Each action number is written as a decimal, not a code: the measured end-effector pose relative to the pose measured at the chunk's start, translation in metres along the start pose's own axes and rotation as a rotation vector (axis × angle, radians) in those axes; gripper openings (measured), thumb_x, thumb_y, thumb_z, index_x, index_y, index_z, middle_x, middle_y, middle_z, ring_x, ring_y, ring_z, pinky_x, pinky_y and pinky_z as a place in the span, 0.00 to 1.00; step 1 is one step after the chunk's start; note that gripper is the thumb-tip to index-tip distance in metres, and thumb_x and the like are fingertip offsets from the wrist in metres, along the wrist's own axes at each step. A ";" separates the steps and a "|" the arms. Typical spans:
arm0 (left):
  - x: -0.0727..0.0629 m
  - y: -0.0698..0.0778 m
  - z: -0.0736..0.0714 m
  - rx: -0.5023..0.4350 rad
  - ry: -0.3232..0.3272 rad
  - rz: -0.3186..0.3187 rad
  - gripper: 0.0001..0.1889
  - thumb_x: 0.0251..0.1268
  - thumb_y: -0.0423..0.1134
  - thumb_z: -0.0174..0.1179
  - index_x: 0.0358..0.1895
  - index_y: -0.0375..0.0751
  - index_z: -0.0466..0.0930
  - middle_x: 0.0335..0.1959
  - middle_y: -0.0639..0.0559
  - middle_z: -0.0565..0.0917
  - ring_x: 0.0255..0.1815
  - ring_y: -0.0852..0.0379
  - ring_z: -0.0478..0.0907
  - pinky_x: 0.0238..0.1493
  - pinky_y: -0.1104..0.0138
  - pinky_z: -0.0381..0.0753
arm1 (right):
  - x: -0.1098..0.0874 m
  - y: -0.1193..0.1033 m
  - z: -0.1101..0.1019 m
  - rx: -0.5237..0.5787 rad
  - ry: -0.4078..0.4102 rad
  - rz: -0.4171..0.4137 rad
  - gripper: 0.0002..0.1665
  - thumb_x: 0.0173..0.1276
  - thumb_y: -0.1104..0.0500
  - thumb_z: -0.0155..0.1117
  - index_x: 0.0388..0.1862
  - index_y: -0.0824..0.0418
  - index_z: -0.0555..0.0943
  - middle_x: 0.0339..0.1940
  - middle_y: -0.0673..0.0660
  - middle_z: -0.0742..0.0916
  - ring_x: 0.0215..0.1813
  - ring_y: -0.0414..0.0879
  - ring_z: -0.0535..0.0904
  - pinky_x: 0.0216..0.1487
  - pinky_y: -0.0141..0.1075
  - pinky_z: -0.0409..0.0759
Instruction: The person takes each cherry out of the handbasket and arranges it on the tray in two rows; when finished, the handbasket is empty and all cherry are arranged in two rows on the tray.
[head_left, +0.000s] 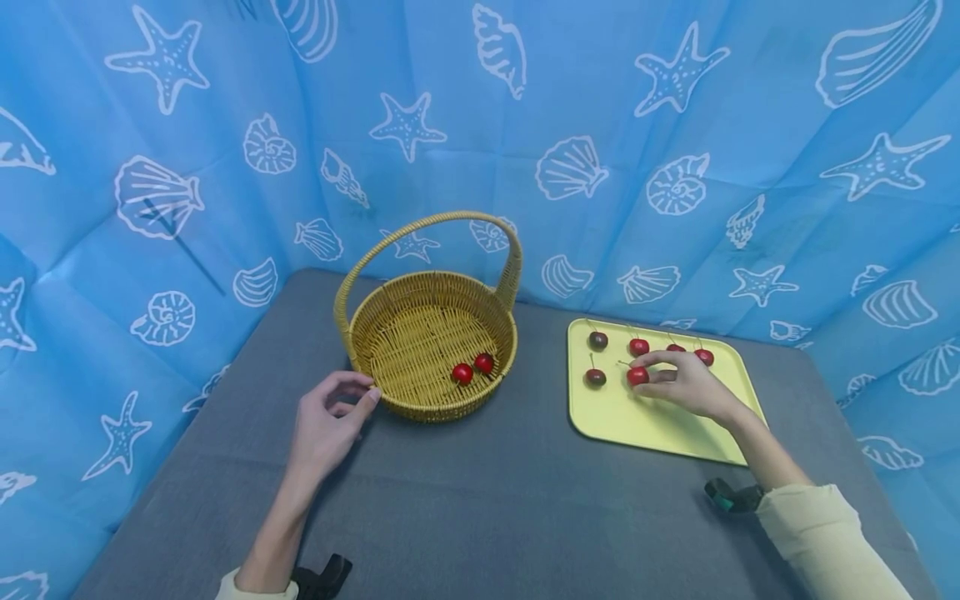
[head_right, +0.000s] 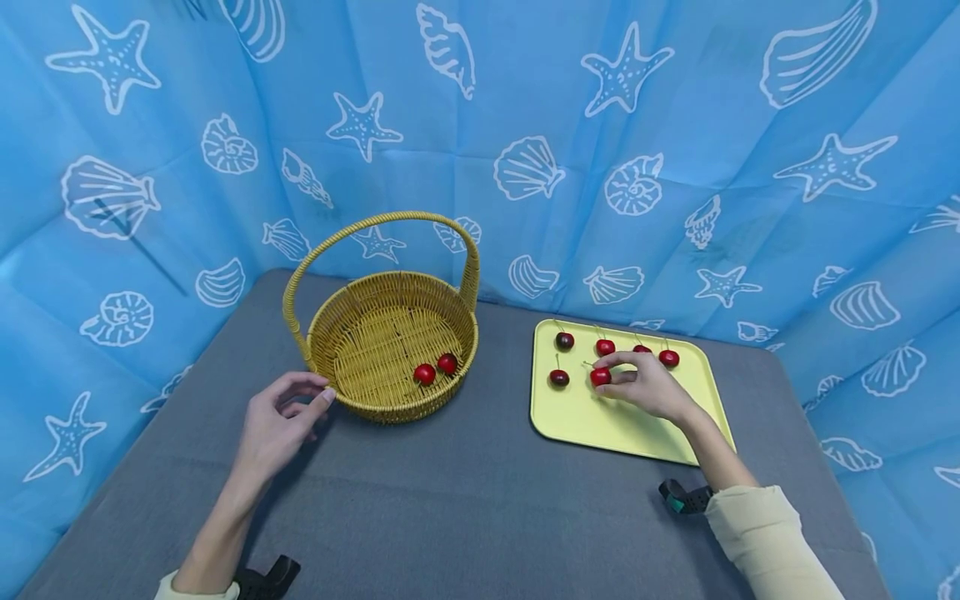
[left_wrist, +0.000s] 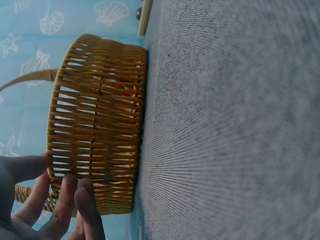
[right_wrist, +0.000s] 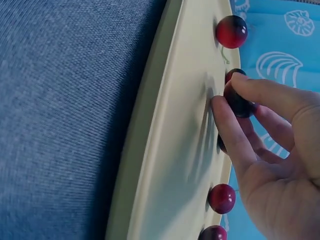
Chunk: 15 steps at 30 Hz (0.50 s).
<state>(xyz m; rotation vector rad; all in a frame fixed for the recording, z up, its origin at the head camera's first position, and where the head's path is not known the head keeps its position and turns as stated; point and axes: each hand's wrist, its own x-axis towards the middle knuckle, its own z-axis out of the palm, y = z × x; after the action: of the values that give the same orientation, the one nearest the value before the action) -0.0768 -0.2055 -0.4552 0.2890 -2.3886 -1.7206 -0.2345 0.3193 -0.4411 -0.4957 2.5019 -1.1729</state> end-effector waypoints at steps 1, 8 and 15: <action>0.000 0.000 0.000 -0.002 -0.001 0.003 0.15 0.76 0.45 0.71 0.58 0.42 0.85 0.50 0.39 0.88 0.31 0.52 0.88 0.29 0.61 0.88 | 0.000 0.000 0.000 -0.014 0.004 -0.005 0.23 0.73 0.64 0.75 0.64 0.71 0.82 0.66 0.73 0.84 0.59 0.52 0.92 0.47 0.30 0.89; 0.000 -0.001 0.000 -0.003 0.004 0.016 0.15 0.76 0.44 0.71 0.57 0.41 0.85 0.49 0.39 0.89 0.31 0.52 0.88 0.28 0.61 0.88 | -0.001 0.003 0.004 -0.145 0.054 -0.076 0.20 0.71 0.63 0.78 0.59 0.69 0.85 0.55 0.68 0.90 0.54 0.59 0.92 0.48 0.29 0.88; 0.000 -0.001 0.001 0.009 0.015 0.017 0.13 0.76 0.41 0.71 0.56 0.40 0.85 0.48 0.38 0.89 0.31 0.50 0.88 0.28 0.62 0.88 | -0.001 0.004 0.005 -0.218 0.064 -0.081 0.20 0.70 0.59 0.79 0.57 0.66 0.86 0.51 0.64 0.92 0.51 0.51 0.89 0.50 0.30 0.87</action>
<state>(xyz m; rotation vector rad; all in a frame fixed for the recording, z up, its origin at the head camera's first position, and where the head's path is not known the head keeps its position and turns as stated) -0.0773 -0.2047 -0.4567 0.2810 -2.3826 -1.6947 -0.2319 0.3189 -0.4473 -0.6296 2.7042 -0.9617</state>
